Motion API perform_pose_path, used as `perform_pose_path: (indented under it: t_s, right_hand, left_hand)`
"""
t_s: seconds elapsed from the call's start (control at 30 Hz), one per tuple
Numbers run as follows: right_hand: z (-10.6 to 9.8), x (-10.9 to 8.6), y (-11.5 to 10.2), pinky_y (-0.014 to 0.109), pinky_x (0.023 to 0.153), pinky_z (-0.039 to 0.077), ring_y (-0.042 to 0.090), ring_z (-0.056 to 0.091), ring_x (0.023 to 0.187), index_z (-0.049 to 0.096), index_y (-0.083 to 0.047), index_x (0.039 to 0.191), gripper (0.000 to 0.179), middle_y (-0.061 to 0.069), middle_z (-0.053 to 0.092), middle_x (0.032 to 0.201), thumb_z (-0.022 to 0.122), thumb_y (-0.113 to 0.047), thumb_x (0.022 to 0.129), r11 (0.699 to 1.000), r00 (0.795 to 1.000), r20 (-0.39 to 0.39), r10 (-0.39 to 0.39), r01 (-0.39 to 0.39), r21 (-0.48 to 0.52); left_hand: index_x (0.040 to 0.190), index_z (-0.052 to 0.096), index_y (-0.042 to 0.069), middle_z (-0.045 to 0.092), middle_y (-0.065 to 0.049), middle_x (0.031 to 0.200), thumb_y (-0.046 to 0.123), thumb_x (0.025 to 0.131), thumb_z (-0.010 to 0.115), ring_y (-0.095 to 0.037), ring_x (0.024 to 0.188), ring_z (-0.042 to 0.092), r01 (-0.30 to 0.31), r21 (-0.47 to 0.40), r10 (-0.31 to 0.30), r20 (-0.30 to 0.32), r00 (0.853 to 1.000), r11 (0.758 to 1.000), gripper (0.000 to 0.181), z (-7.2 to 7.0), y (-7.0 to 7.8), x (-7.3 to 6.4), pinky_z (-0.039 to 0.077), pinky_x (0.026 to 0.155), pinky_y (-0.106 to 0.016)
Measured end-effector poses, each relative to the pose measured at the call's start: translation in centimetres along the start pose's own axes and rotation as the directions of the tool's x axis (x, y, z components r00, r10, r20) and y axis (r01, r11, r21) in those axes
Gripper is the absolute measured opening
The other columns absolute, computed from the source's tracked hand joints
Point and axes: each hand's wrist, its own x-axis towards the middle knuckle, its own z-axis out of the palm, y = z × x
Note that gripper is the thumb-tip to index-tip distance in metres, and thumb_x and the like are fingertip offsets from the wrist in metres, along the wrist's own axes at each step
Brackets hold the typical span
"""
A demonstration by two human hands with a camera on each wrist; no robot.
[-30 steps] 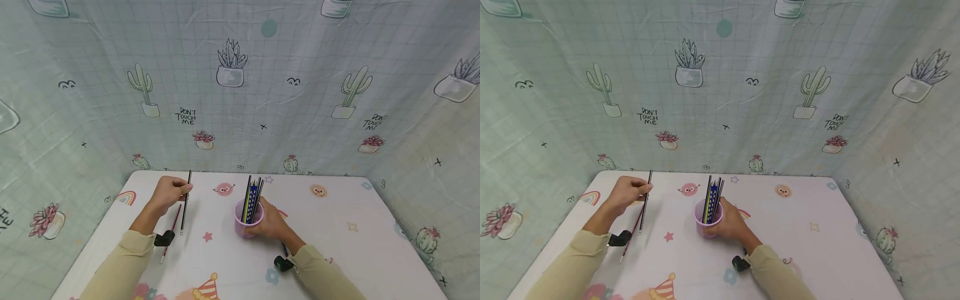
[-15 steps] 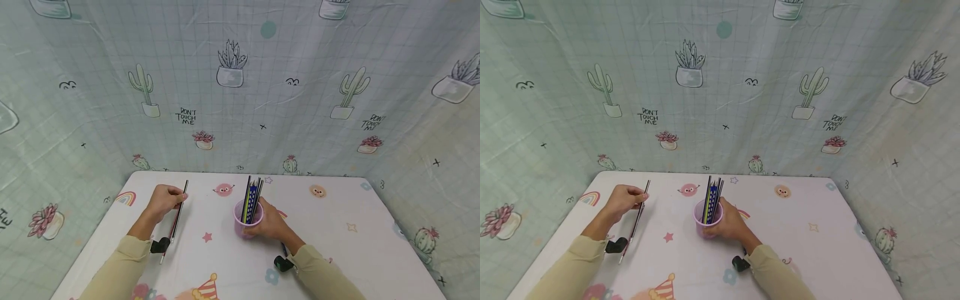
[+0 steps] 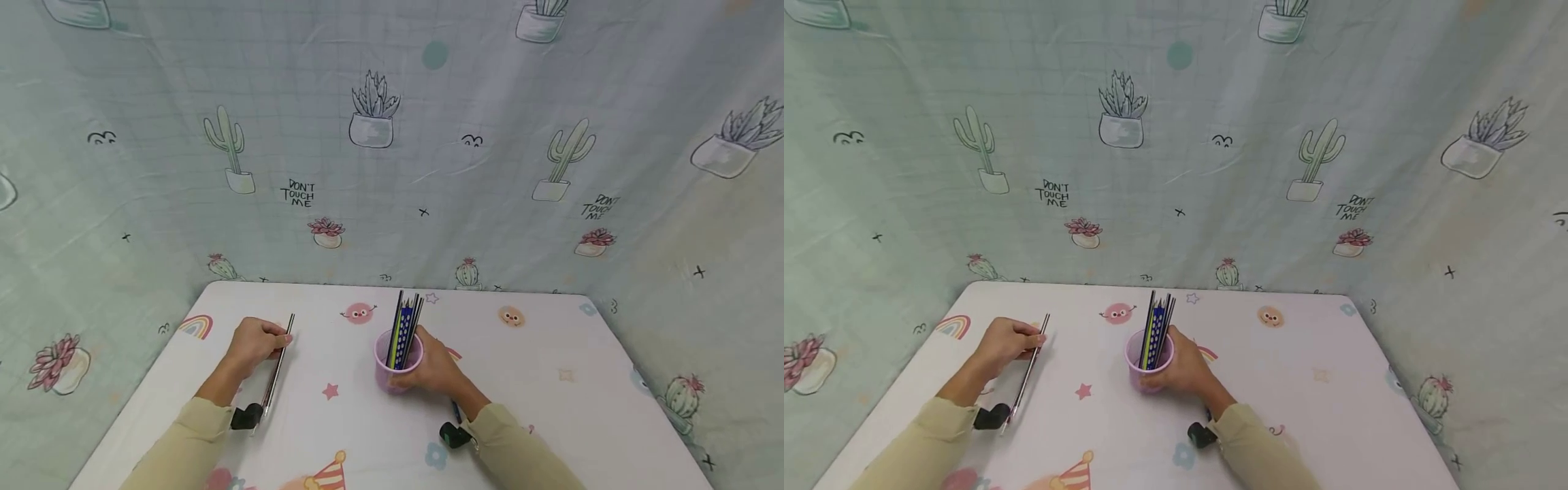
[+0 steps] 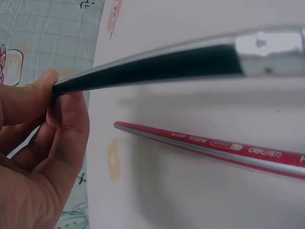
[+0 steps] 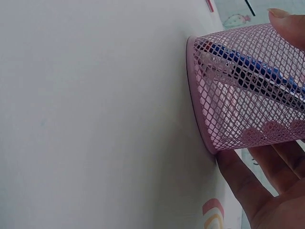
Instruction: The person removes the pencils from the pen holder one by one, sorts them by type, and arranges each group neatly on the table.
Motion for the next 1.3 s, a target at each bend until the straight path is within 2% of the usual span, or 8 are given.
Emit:
perform_pose_path:
  t_s: [0.13,0.3,0.5,0.77,0.87,1.07,1.3]
  right_hand:
    - [0.3,0.0,0.1,0.046,0.107,0.053,0.023,0.066,0.119,0.053,-0.018,0.136,0.094,0.004,0.072,0.126,0.104,-0.030,0.057,1.000,1.000,-0.015,-0.002,0.002,-0.003]
    - [0.3,-0.1,0.3,0.046,0.106,0.053,0.022,0.067,0.118,0.053,-0.017,0.137,0.094,0.004,0.072,0.127,0.103,-0.029,0.058,1.000,1.000,-0.009,-0.003,0.002,-0.006]
    - [0.2,0.1,0.1,0.047,0.105,0.054,0.023,0.067,0.117,0.053,-0.016,0.136,0.094,0.005,0.071,0.126,0.103,-0.030,0.058,1.000,1.000,-0.023,-0.009,0.009,-0.010]
    - [0.3,0.1,-0.3,0.045,0.106,0.053,0.022,0.066,0.117,0.053,-0.017,0.135,0.093,0.004,0.072,0.126,0.103,-0.027,0.057,1.000,1.000,-0.012,0.000,0.000,0.002]
    - [0.4,0.1,-0.3,0.045,0.106,0.053,0.022,0.066,0.118,0.053,-0.017,0.136,0.094,0.004,0.071,0.126,0.104,-0.030,0.057,1.000,1.000,-0.009,-0.001,0.001,0.001]
    - [0.4,0.2,-0.4,0.046,0.106,0.053,0.023,0.066,0.118,0.053,-0.017,0.136,0.095,0.004,0.072,0.126,0.103,-0.032,0.058,1.000,1.000,-0.006,-0.002,0.002,-0.001]
    - [0.5,0.2,-0.3,0.047,0.107,0.053,0.024,0.066,0.120,0.053,-0.017,0.137,0.095,0.005,0.071,0.129,0.103,-0.031,0.058,1.000,1.000,-0.005,0.011,-0.011,0.010]
  left_hand:
    - [0.104,0.074,-0.007,0.071,-0.018,0.104,0.009,0.095,0.075,-0.015,0.073,0.065,0.010,0.011,-0.010,0.012,1.000,1.000,0.019,-0.2,-0.4,-0.1,0.063,0.067,-0.030]
    - [0.101,0.073,-0.007,0.069,-0.013,0.093,0.008,0.094,0.076,-0.017,0.073,0.063,0.046,0.023,-0.046,0.014,0.999,0.999,0.017,-0.2,-0.6,-0.2,0.061,0.064,-0.028]
    - [0.102,0.073,-0.008,0.070,-0.014,0.090,0.007,0.092,0.077,-0.016,0.072,0.065,0.070,0.022,-0.071,0.027,0.997,0.997,0.018,-0.2,-0.9,-0.1,0.061,0.063,-0.029]
    - [0.099,0.076,-0.004,0.072,-0.016,0.092,0.008,0.088,0.082,-0.015,0.065,0.067,0.126,0.057,-0.126,-0.001,0.992,0.990,0.018,-0.4,-1.5,0.1,0.058,0.060,-0.027]
    - [0.098,0.076,-0.002,0.072,-0.013,0.090,0.011,0.087,0.084,-0.015,0.065,0.067,0.153,0.064,-0.152,-0.014,0.988,0.986,0.019,-0.5,-1.7,0.2,0.056,0.060,-0.028]
    - [0.096,0.076,-0.002,0.073,-0.006,0.079,0.012,0.086,0.085,-0.013,0.063,0.065,0.187,0.046,-0.186,-0.014,0.982,0.981,0.020,-0.7,-1.9,0.2,0.055,0.059,-0.028]
    - [0.094,0.075,-0.001,0.071,-0.003,0.075,0.012,0.084,0.087,-0.012,0.062,0.064,0.217,0.019,-0.217,0.008,0.976,0.976,0.020,-0.8,-2.1,0.0,0.056,0.059,-0.026]
